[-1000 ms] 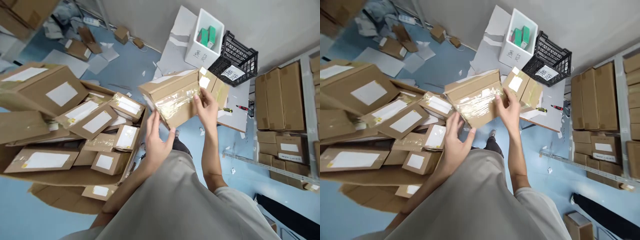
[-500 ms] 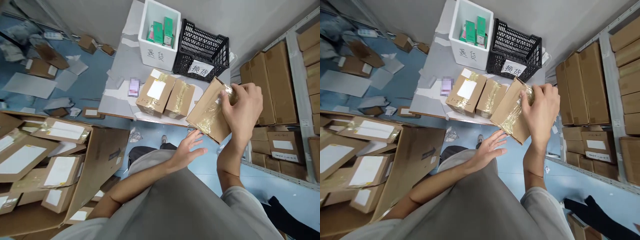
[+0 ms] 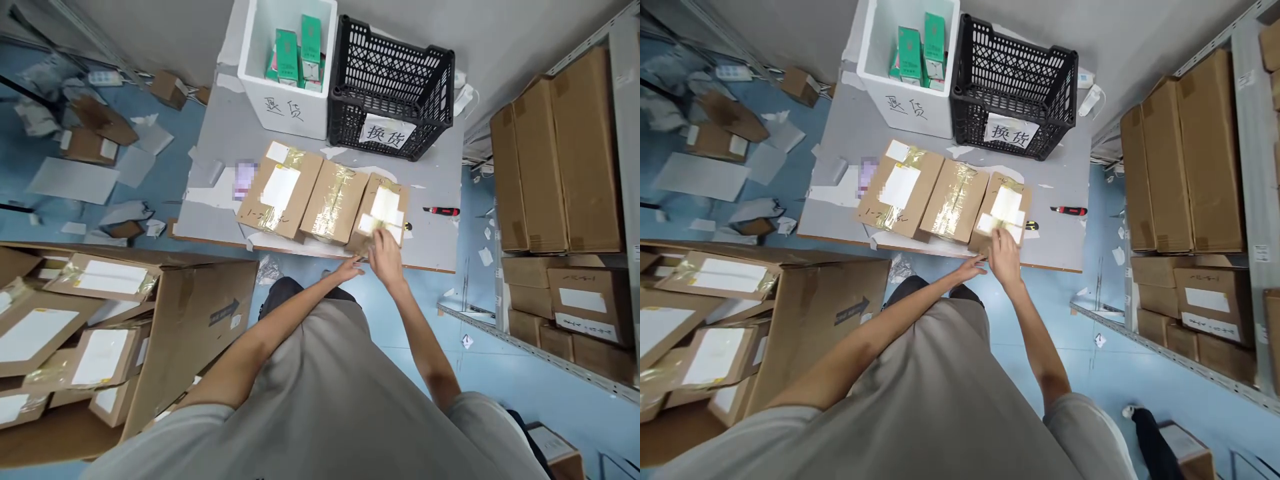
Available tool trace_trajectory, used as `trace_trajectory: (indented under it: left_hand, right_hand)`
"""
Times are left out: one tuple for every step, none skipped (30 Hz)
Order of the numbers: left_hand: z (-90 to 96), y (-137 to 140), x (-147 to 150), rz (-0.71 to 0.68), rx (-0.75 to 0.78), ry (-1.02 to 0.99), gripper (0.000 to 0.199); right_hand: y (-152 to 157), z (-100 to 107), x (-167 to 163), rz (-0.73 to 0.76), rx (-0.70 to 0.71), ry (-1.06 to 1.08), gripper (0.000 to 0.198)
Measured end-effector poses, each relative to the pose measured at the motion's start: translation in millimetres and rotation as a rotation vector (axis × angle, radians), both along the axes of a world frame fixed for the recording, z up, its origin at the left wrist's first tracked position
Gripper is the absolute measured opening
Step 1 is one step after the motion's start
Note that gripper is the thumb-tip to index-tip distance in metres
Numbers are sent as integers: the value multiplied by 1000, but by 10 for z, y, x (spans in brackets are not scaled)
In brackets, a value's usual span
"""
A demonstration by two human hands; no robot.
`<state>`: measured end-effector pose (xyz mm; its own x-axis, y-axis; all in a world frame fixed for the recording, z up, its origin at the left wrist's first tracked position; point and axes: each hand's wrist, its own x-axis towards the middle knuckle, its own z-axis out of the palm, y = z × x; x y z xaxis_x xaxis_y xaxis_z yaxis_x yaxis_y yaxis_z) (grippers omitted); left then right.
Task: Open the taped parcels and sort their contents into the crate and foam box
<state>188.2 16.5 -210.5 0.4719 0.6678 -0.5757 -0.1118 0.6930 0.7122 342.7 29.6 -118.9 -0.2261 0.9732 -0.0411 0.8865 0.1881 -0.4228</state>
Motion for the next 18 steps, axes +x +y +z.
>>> trace_trajectory:
  left_hand:
    - [-37,0,-96,-6,-45,63,67]
    - [-54,-14,-224,-6,-92,123,62]
    - [-53,-40,-387,-6,-134,167,56]
    - [-34,-74,-586,3,-166,203,50]
    - [-2,-111,-820,26,-192,244,45]
    - [44,-144,-1086,61,-216,291,42]
    - [98,-166,-1380,110,-236,344,40]
    - [158,-170,-1692,174,-250,401,39]
    - [218,-152,-2014,256,-254,462,38]
    - [273,-109,-2334,348,-246,521,38]
    - [320,-38,-2642,446,-235,587,39]
    - [355,57,-2925,527,-215,643,43]
    - [378,174,-3173,587,-198,691,47]
    - [391,307,-3379,633,-171,721,52]
    - [397,450,-3538,646,-132,707,57]
    - [400,597,-3648,598,-74,682,63]
    - [405,742,-3710,531,-2,673,69]
    - [414,883,-3730,443,70,669,76]
  right_hand:
    - [-68,-104,18,23,-33,33,51]
    - [-141,-188,43,48,-60,69,47]
    - [-214,-257,75,66,-76,110,44]
    - [-284,-315,114,60,-75,153,42]
    - [-345,-367,158,22,-53,193,41]
    - [-394,-418,205,-52,-17,229,43]
    - [-427,-468,251,-159,25,260,47]
    - [-444,-519,293,-288,57,290,56]
    - [-444,-568,327,-428,62,325,70]
    - [-430,-613,347,-562,30,370,87]
    - [-404,-649,353,-673,-40,426,103]
    - [-371,-675,343,-750,-132,493,113]
    - [-332,-687,320,-795,-227,559,117]
    - [-293,-685,287,-816,-305,615,116]
    - [-255,-670,250,-824,-358,655,113]
    - [-219,-645,213,-829,-385,678,110]
    - [-188,-614,181,-844,-401,688,108]
    - [-162,-581,156,-871,-419,691,107]
